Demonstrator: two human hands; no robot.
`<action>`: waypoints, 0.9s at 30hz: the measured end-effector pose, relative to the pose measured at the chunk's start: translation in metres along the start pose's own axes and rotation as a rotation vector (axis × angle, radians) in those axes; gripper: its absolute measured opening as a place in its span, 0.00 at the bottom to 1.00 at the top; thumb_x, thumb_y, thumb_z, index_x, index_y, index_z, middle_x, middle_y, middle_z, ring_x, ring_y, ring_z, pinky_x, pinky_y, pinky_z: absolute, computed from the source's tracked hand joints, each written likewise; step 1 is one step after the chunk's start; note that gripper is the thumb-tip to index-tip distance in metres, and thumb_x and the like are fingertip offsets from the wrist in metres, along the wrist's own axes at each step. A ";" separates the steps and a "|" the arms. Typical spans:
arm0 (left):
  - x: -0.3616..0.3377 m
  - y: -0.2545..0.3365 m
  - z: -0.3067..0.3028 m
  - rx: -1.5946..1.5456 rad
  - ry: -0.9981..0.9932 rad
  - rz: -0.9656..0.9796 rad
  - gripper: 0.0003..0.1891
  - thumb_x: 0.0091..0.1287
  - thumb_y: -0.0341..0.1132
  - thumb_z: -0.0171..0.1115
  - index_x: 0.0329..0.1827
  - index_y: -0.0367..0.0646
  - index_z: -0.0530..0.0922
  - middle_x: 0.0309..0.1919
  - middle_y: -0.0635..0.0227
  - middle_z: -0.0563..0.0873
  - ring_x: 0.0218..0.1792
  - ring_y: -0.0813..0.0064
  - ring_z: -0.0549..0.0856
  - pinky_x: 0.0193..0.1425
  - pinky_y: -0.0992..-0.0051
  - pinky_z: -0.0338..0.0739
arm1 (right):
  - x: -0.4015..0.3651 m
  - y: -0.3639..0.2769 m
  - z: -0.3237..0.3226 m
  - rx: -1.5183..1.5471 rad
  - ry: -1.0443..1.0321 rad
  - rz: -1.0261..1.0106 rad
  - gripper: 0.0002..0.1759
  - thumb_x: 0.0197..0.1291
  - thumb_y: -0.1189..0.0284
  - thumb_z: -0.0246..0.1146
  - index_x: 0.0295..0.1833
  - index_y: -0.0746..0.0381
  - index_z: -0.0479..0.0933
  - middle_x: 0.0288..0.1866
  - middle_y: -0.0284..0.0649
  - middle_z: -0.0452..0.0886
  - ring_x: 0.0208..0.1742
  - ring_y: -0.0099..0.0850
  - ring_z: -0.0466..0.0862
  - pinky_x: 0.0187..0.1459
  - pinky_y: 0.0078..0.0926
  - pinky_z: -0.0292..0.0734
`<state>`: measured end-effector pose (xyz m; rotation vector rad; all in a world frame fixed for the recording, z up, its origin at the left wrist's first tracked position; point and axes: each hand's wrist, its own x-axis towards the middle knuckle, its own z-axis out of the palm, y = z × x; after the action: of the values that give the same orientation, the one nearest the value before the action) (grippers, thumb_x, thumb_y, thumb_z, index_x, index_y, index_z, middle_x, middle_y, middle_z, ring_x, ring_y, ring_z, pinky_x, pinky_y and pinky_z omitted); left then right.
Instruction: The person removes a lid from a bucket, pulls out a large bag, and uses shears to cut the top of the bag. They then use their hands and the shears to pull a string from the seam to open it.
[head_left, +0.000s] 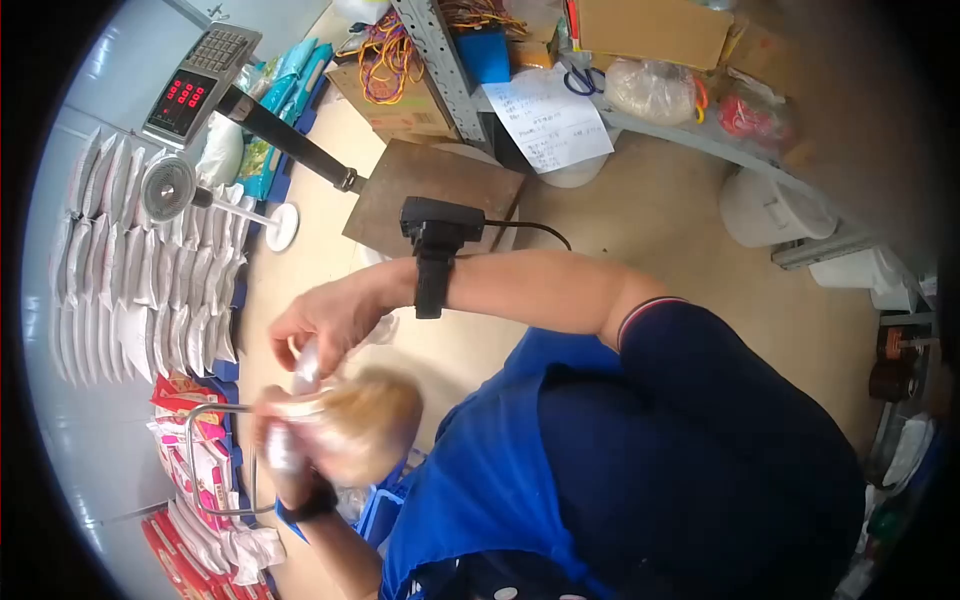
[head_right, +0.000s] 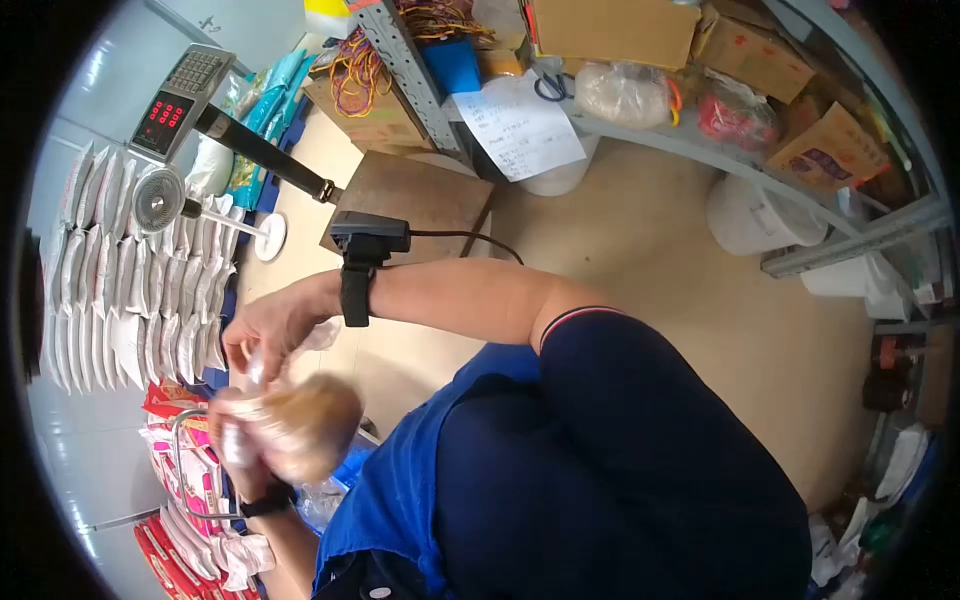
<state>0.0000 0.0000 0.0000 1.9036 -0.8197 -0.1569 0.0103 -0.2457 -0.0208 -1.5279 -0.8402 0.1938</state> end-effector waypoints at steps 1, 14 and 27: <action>0.000 0.017 0.013 0.014 -0.121 0.014 0.04 0.62 0.30 0.61 0.38 0.42 0.76 0.32 0.70 0.76 0.34 0.79 0.76 0.40 0.80 0.70 | 0.004 0.006 -0.002 -0.115 -0.010 -0.029 0.22 0.42 0.71 0.68 0.47 0.60 0.73 0.38 0.42 0.79 0.42 0.34 0.78 0.41 0.31 0.71; -0.054 -0.165 0.127 -1.158 0.344 -0.837 0.18 0.69 0.42 0.52 0.57 0.41 0.71 0.52 0.65 0.79 0.51 0.70 0.78 0.57 0.70 0.73 | -0.034 0.121 0.111 -0.954 0.441 0.202 0.11 0.47 0.72 0.58 0.37 0.62 0.69 0.26 0.41 0.75 0.33 0.41 0.78 0.38 0.39 0.70; -0.034 -0.123 0.142 -0.661 0.554 -0.718 0.13 0.67 0.35 0.56 0.52 0.42 0.72 0.50 0.68 0.78 0.49 0.70 0.79 0.54 0.73 0.75 | -0.048 0.116 0.110 -0.854 0.588 0.156 0.12 0.42 0.71 0.60 0.36 0.61 0.78 0.39 0.43 0.78 0.45 0.39 0.77 0.48 0.37 0.71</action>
<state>-0.0318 -0.0552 -0.1798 1.4069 0.2947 -0.2781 -0.0434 -0.1770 -0.1630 -2.2792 -0.3177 -0.5549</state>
